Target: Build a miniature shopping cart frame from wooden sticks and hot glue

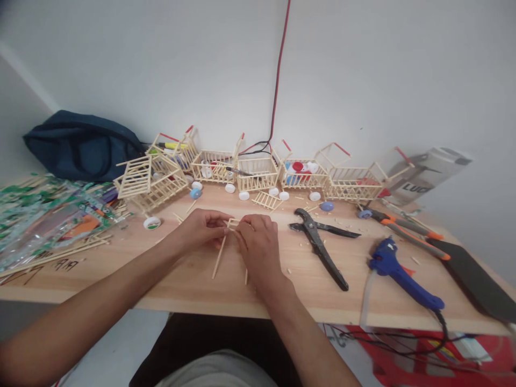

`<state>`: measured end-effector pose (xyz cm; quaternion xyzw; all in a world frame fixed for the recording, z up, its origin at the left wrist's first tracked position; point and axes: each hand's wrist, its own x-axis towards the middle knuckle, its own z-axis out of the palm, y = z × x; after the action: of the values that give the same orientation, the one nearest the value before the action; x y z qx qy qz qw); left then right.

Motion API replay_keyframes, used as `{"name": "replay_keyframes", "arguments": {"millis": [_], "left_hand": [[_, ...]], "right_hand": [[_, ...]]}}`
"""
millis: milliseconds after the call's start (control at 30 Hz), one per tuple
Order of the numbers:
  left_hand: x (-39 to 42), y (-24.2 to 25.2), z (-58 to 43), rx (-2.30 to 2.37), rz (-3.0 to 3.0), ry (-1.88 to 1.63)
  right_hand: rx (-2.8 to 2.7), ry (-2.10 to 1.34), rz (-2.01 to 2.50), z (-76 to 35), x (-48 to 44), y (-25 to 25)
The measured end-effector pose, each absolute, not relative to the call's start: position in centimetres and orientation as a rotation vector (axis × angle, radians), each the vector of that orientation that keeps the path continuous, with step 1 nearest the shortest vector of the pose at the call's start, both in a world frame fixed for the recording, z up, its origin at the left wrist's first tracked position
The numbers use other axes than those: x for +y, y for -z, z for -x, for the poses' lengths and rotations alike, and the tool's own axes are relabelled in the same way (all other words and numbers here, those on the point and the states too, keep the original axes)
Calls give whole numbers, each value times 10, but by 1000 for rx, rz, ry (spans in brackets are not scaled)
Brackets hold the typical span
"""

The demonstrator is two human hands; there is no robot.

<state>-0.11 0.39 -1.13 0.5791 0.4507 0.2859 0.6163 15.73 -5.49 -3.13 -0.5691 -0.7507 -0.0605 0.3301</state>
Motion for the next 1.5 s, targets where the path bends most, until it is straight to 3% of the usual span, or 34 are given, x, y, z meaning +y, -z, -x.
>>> {"name": "replay_keyframes", "arguments": {"millis": [567, 767, 1500], "left_hand": [[8, 11, 9, 853, -1889, -508], [4, 7, 10, 889, -1673, -417], [-5, 5, -6, 755, -1232, -650]], "right_hand": [[-1941, 147, 1509, -159, -54, 35], [-1951, 158, 1503, -158, -54, 34], [-1865, 112, 1488, -154, -55, 34]]}}
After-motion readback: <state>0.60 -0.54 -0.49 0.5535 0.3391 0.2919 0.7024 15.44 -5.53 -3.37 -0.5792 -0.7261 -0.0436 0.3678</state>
